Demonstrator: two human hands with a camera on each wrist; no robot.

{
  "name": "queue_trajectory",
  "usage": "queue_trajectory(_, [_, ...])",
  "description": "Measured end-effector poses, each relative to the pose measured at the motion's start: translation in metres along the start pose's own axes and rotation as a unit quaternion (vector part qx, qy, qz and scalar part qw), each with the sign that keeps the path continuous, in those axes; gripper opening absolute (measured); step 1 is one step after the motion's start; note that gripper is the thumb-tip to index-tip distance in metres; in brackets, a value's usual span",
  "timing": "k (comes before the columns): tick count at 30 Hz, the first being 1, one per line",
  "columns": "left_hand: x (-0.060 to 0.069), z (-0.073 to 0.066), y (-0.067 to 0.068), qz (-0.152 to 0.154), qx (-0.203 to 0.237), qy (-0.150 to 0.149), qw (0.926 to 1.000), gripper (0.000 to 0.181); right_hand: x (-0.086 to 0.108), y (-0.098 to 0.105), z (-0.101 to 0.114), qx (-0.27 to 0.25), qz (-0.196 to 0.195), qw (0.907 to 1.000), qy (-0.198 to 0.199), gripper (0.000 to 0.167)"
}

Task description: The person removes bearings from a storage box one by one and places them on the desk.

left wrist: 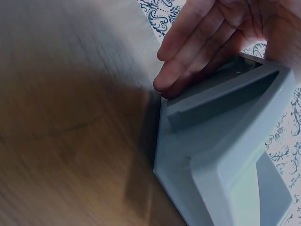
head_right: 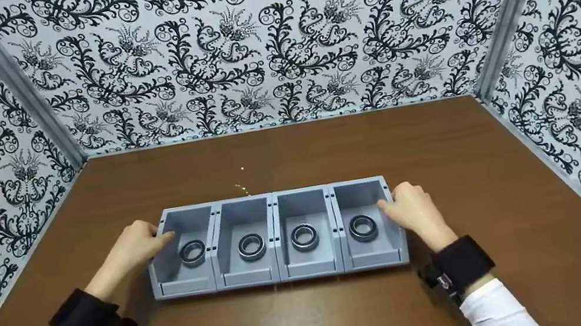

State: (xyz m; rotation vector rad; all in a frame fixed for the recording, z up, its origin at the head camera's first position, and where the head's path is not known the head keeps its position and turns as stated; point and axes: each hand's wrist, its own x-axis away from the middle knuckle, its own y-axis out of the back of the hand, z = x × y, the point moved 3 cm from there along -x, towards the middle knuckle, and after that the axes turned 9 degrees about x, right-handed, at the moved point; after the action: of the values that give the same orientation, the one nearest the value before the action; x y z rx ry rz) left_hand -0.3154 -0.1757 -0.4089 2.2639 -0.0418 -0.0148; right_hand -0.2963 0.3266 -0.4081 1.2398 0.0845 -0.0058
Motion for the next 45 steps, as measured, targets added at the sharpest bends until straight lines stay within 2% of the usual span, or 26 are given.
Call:
queue_trajectory(6, [-0.003,0.000,-0.002,-0.018,0.008,-0.008,0.9998,0.052,-0.004,-0.001,0.001,-0.004,-0.009,0.9999,-0.010,0.049])
queue_trajectory(17, [-0.012,-0.001,-0.005,-0.036,0.025,0.005,0.9990,0.053,-0.012,-0.001,0.000,-0.020,-0.013,0.9990,-0.039,0.049])
queue_trajectory(28, [-0.019,0.000,-0.007,-0.062,0.033,0.014,0.9974,0.054,-0.020,-0.001,-0.001,-0.019,-0.023,0.9989,-0.038,0.051])
queue_trajectory(45, [-0.028,0.001,-0.007,-0.052,0.036,0.009,0.9980,0.056,-0.026,0.000,-0.002,-0.025,-0.026,0.9987,-0.036,0.053])
